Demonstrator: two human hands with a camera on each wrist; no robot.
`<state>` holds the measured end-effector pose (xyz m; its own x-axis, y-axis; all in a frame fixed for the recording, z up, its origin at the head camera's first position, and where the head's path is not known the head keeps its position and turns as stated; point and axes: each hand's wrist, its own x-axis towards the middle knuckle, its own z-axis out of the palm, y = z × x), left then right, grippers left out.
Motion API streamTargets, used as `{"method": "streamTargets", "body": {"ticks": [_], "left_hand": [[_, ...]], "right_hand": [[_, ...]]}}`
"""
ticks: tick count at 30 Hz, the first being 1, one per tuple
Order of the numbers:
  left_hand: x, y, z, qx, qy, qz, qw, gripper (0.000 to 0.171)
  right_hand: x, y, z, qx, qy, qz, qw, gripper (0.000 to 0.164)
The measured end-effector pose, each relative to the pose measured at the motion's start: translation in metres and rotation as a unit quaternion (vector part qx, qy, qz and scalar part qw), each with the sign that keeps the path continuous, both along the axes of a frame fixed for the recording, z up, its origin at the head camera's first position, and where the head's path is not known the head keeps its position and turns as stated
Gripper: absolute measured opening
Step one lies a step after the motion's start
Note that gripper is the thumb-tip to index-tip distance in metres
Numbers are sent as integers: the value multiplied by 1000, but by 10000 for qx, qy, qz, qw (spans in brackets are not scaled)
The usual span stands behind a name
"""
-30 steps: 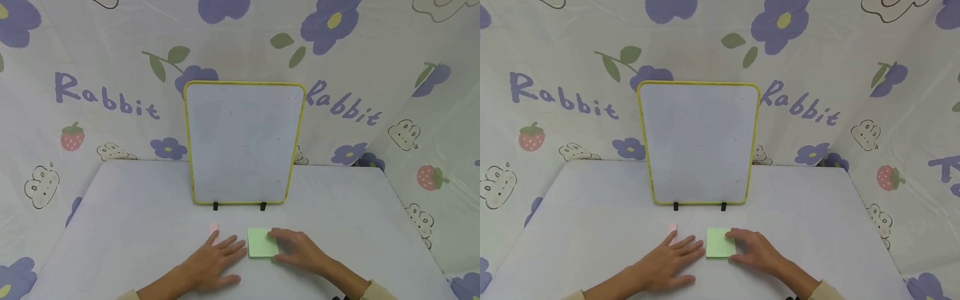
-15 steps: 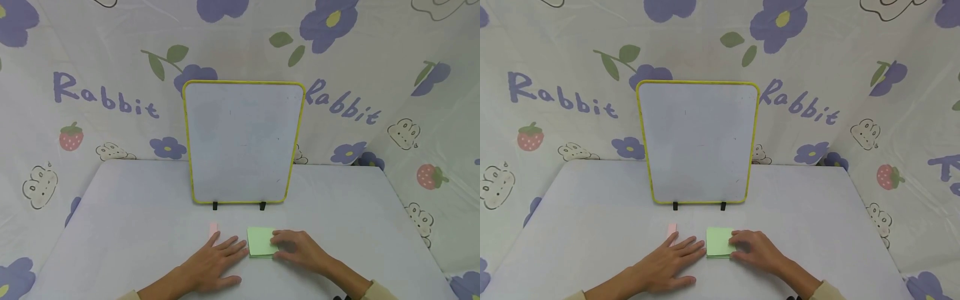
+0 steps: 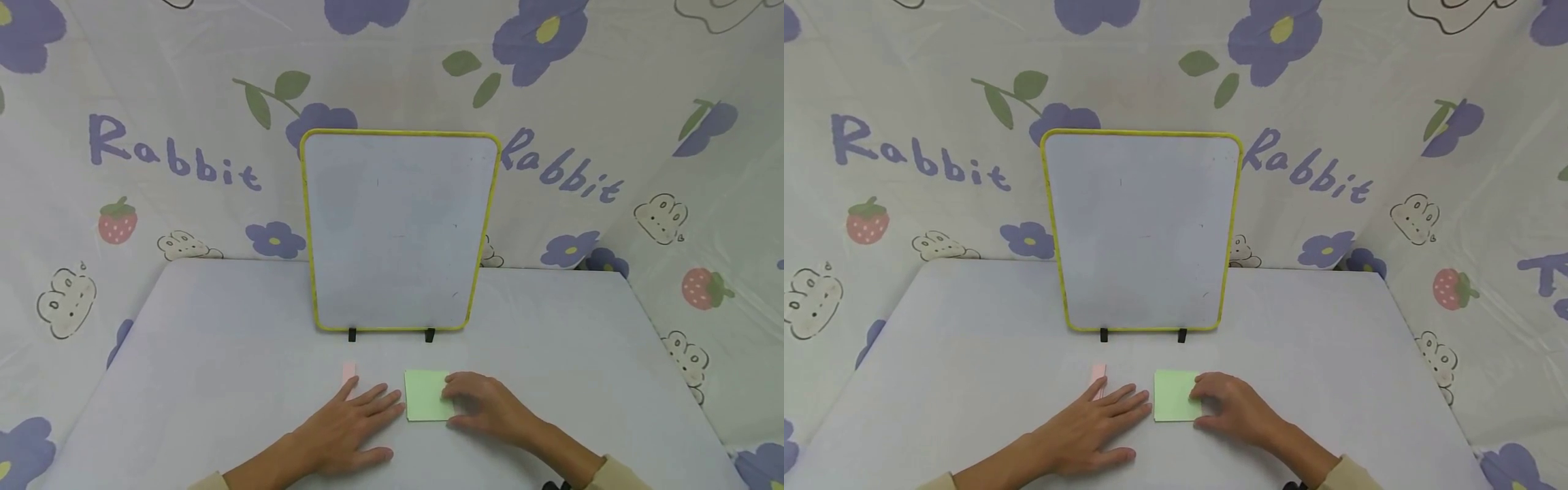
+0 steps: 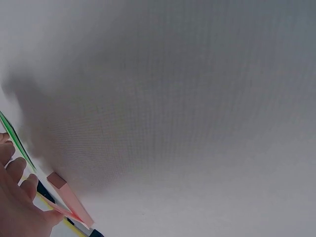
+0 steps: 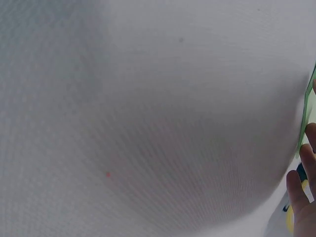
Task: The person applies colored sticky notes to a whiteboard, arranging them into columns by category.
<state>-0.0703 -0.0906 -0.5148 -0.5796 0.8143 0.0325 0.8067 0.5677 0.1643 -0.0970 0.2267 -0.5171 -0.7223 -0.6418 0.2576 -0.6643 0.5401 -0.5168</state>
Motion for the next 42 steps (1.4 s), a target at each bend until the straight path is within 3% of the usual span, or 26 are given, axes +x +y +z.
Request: {"method": "streamTargets", "body": {"ticks": [9,22,29,42], "left_hand": [[0,0,-1,-49,54,-14,10000,66],[0,1,1,-10,-392,-157,9991,66],[0,4,2,38,-346,-202,9992,64],[0,14,-1,-285,-171,101,9994,61]], "right_hand": [[2,-2,2,178,39,-32,9998,32],[0,-2,2,10,-109,-6,9999,14],[-1,-4,0,36,67,-152,9999,10],[-2,-8,6,-42,-503,-503,9975,9]]}}
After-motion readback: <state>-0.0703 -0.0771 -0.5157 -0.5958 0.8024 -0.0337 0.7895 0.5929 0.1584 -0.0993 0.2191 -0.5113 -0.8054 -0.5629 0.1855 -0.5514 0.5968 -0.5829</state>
